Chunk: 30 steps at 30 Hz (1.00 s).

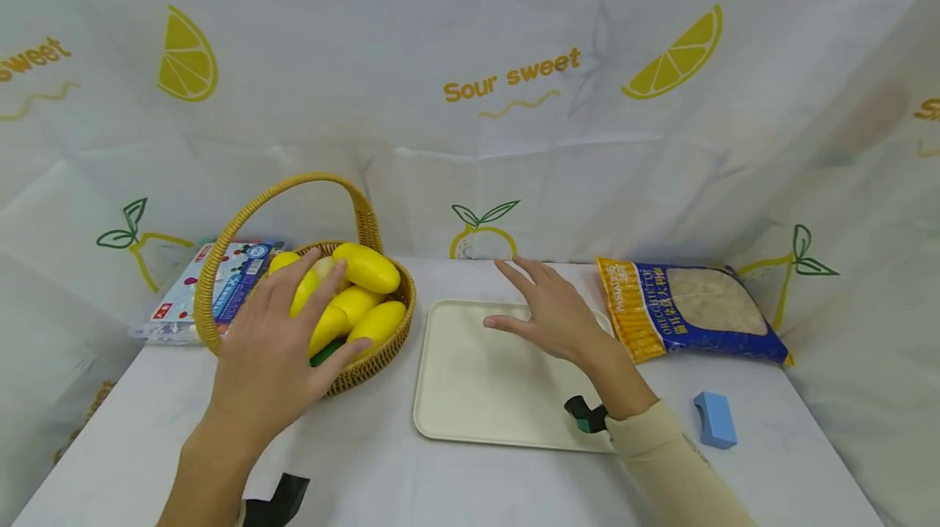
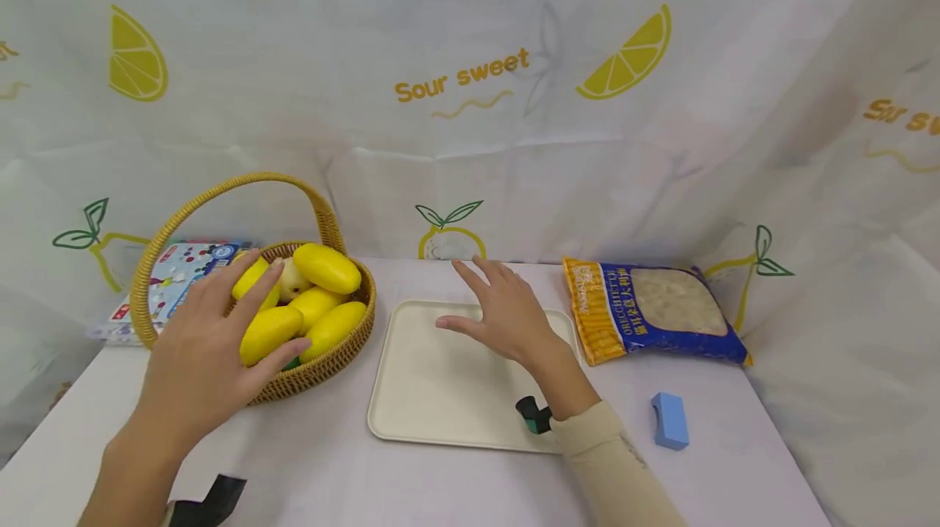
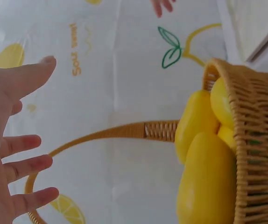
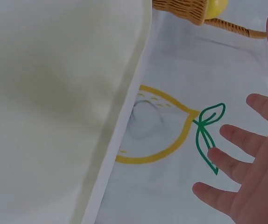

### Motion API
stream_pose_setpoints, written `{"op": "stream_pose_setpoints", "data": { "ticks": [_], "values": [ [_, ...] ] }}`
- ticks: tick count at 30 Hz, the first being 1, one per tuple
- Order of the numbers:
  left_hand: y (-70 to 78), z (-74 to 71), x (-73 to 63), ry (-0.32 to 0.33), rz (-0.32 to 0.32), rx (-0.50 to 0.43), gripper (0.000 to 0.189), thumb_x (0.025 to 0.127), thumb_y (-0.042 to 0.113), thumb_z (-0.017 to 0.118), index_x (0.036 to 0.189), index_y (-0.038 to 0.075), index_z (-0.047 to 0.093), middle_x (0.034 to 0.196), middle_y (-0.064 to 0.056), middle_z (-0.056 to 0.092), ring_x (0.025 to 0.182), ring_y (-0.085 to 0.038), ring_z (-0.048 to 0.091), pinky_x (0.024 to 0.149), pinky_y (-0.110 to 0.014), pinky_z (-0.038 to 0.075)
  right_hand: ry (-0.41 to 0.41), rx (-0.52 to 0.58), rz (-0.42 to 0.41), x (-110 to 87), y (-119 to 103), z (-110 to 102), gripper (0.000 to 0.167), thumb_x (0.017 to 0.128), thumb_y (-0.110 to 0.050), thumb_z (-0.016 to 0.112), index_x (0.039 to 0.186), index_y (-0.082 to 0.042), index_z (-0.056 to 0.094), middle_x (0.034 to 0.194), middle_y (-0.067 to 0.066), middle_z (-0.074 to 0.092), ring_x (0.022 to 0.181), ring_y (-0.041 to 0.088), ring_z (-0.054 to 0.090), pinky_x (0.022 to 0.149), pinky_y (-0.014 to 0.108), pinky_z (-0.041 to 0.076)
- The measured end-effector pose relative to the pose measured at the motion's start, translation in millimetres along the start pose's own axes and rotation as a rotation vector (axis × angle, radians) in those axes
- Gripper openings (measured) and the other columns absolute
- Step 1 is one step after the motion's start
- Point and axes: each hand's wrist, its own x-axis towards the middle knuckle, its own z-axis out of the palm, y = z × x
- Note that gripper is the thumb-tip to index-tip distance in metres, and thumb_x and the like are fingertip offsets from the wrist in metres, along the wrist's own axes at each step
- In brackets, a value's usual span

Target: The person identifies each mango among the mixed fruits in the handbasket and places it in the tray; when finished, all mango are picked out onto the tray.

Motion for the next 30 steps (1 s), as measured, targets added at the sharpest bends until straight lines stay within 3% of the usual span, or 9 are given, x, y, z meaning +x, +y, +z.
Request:
{"op": "stream_pose_setpoints", "data": {
  "ticks": [3,6,10,13,17,21,25,29,30],
  "values": [
    [-6.3,-17.7,-4.9,0.11,-0.027,0.022,0.079,0.098,0.075,0.035,0.149,0.017,0.054,0.143,-0.018,0.058,0.119,-0.042,0.058,0.079,-0.06,0.058,-0.015,0.03,-0.032,8.5,-11.9,2.8,0.089,0.088,-0.071,0.063,0.161,-0.031,0.03,0.164,0.01,0.037,0.149,0.039,0.04,0.119,0.064,0.038],
    [-14.4,-31.2,-10.5,0.217,-0.053,0.039,0.074,0.099,0.071,0.042,0.142,0.013,0.06,0.132,-0.018,0.065,0.105,-0.04,0.061,0.059,-0.055,0.054,-0.028,0.037,-0.062,15.1,-22.9,6.6,0.089,0.088,-0.07,0.063,0.161,-0.031,0.031,0.164,0.01,0.038,0.148,0.039,0.042,0.118,0.063,0.04],
    [-25.2,-42.8,-18.3,0.301,-0.116,0.023,0.074,0.097,0.069,0.048,0.137,0.009,0.065,0.123,-0.022,0.066,0.096,-0.043,0.056,0.065,-0.04,0.043,-0.055,0.054,-0.08,22.1,-36.2,11.5,0.088,0.088,-0.07,0.064,0.161,-0.032,0.032,0.164,0.01,0.038,0.149,0.037,0.042,0.118,0.062,0.041],
    [-32.3,-47.3,-25.5,0.29,-0.19,0.006,0.078,0.096,0.072,0.047,0.137,0.008,0.064,0.123,-0.027,0.063,0.102,-0.046,0.053,0.075,-0.028,0.036,-0.075,0.08,-0.089,27.9,-45.9,13.9,0.088,0.088,-0.07,0.064,0.161,-0.033,0.032,0.164,0.009,0.038,0.149,0.036,0.041,0.118,0.061,0.042],
    [-41.6,-46.4,-37.1,0.238,-0.241,-0.018,0.077,0.094,0.07,0.053,0.141,0.01,0.062,0.124,-0.028,0.062,0.101,-0.043,0.057,0.083,-0.021,0.043,-0.096,0.116,-0.107,35.9,-58.6,16.6,0.086,0.089,-0.068,0.064,0.16,-0.034,0.032,0.164,0.006,0.038,0.151,0.033,0.04,0.119,0.058,0.042],
    [-49.2,-40.7,-49.2,0.195,-0.266,-0.085,0.065,0.089,0.039,0.077,0.145,0.014,0.058,0.121,-0.026,0.063,0.091,-0.008,0.057,0.079,-0.002,0.041,-0.118,0.145,-0.107,41.5,-70.5,19.7,0.084,0.089,-0.068,0.064,0.16,-0.036,0.032,0.164,0.002,0.038,0.151,0.03,0.039,0.12,0.057,0.042],
    [-54.6,-36.1,-58.1,0.164,-0.295,-0.187,0.075,0.082,0.006,0.081,0.15,0.018,0.052,0.118,-0.025,0.063,0.1,0.026,0.039,0.086,0.011,0.033,-0.144,0.178,-0.118,45.4,-80.1,24.2,0.084,0.089,-0.069,0.063,0.16,-0.035,0.033,0.164,0.002,0.038,0.151,0.03,0.04,0.119,0.058,0.042],
    [-59.5,-32.5,-61.7,0.158,-0.298,-0.277,0.086,0.076,-0.013,0.079,0.152,0.018,0.05,0.115,-0.023,0.064,0.105,0.028,0.043,0.085,0.01,0.037,-0.171,0.196,-0.12,48.2,-86.1,27.4,0.083,0.09,-0.066,0.064,0.16,-0.035,0.032,0.165,0.003,0.038,0.15,0.03,0.04,0.119,0.058,0.042],
    [-60.2,-31.6,-62.2,0.16,-0.301,-0.296,0.088,0.075,-0.016,0.078,0.151,0.018,0.05,0.114,-0.015,0.066,0.105,0.027,0.045,0.083,0.01,0.038,-0.174,0.2,-0.121,48.9,-87.0,27.9,0.083,0.09,-0.066,0.064,0.16,-0.034,0.032,0.165,0.003,0.038,0.15,0.03,0.04,0.119,0.058,0.042]
  ]
}}
